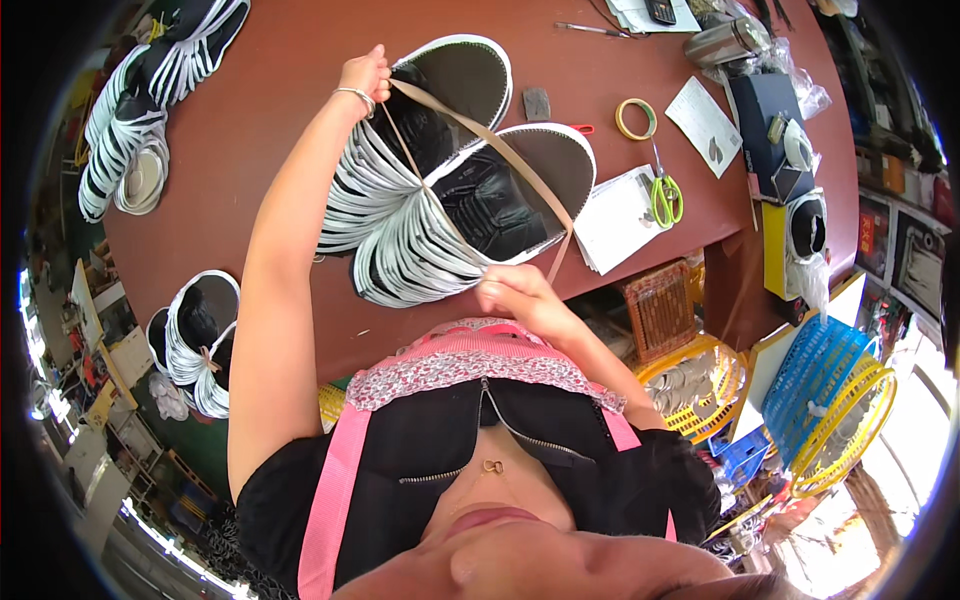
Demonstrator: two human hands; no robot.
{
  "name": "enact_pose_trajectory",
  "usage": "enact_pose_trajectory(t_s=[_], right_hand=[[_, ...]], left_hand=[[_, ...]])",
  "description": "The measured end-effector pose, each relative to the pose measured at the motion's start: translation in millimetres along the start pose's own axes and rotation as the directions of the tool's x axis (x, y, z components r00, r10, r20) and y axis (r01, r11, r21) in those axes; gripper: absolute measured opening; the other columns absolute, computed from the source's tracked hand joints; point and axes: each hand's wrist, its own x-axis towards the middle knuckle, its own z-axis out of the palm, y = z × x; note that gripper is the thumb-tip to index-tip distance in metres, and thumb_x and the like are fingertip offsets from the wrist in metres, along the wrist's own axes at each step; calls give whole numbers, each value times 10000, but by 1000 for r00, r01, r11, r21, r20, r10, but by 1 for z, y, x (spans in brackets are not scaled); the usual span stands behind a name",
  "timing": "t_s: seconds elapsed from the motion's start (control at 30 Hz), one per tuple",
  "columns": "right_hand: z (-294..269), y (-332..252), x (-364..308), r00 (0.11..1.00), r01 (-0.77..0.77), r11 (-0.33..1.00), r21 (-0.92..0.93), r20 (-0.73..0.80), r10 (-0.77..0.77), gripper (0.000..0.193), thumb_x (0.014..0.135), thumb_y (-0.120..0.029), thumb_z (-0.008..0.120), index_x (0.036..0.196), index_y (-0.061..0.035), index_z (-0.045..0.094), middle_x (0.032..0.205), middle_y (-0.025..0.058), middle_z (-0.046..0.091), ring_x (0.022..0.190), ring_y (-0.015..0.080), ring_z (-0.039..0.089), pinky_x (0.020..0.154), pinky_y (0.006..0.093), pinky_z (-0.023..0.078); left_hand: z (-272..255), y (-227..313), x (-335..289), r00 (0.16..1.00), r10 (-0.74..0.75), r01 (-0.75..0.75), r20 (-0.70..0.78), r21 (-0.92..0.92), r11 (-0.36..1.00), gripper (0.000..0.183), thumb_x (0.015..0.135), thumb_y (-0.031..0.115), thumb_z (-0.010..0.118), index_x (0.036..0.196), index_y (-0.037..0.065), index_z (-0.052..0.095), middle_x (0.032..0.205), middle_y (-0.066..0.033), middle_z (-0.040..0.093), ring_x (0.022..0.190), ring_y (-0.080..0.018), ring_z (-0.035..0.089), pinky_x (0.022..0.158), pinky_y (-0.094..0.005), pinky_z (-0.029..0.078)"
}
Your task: Organizing and pairing shoe uppers and soles in a manufacturing setting.
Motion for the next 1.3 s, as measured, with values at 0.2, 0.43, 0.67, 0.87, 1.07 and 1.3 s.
enact_pose_trajectory(t_s=[0.2,0.43,0.67,0.87,1.07,1.3], right_hand=[[-43,-18,13,901,355,905,234,-345,-265,313,1081,-287,542,828,-106,507,658,-28,406,619,131,358,653,310,324],[-32,-44,103,653,515,833,-204,-536,-535,320,1128,-248,451,1087,1,647,901,50,651,728,114,541,719,254,443],[-29,30,120,873,116,989,-87,-465,-143,224,1051,-121,591,1219,7,664,1015,57,726,739,88,631,649,232,493],[-37,44,140,844,87,996,-3,-530,-75,176,1026,-126,623,1106,1,715,908,35,724,718,71,616,629,223,475],[-29,28,131,843,-72,930,-359,-521,-136,211,941,-128,708,1049,44,762,851,107,738,746,112,653,713,285,514],[-30,33,128,829,145,980,-136,-525,-195,116,902,-19,737,998,29,779,862,42,654,774,89,600,702,247,473]], left_hand=[[56,-8,-85,408,324,-865,854,475,-161,491,940,488,717,787,45,568,705,-125,612,627,-311,638,603,-424,504],[105,-19,-140,469,2,-823,883,438,-362,275,1055,270,516,922,86,671,705,-144,677,702,-372,689,591,-482,520],[82,-23,-138,613,186,-782,768,623,3,455,1076,301,493,754,16,638,752,-208,675,697,-411,659,622,-487,507],[79,-4,-116,823,52,-366,565,458,810,384,1110,340,484,811,104,532,684,38,471,601,-78,472,619,-277,476],[112,-4,-138,425,-1,-682,905,321,658,288,1116,294,459,1229,83,619,1536,-123,515,1472,-261,423,1136,-401,416],[84,-2,-139,833,-177,-522,524,851,66,706,868,9,598,1549,90,429,1337,-245,653,1066,-393,701,947,-426,558]])
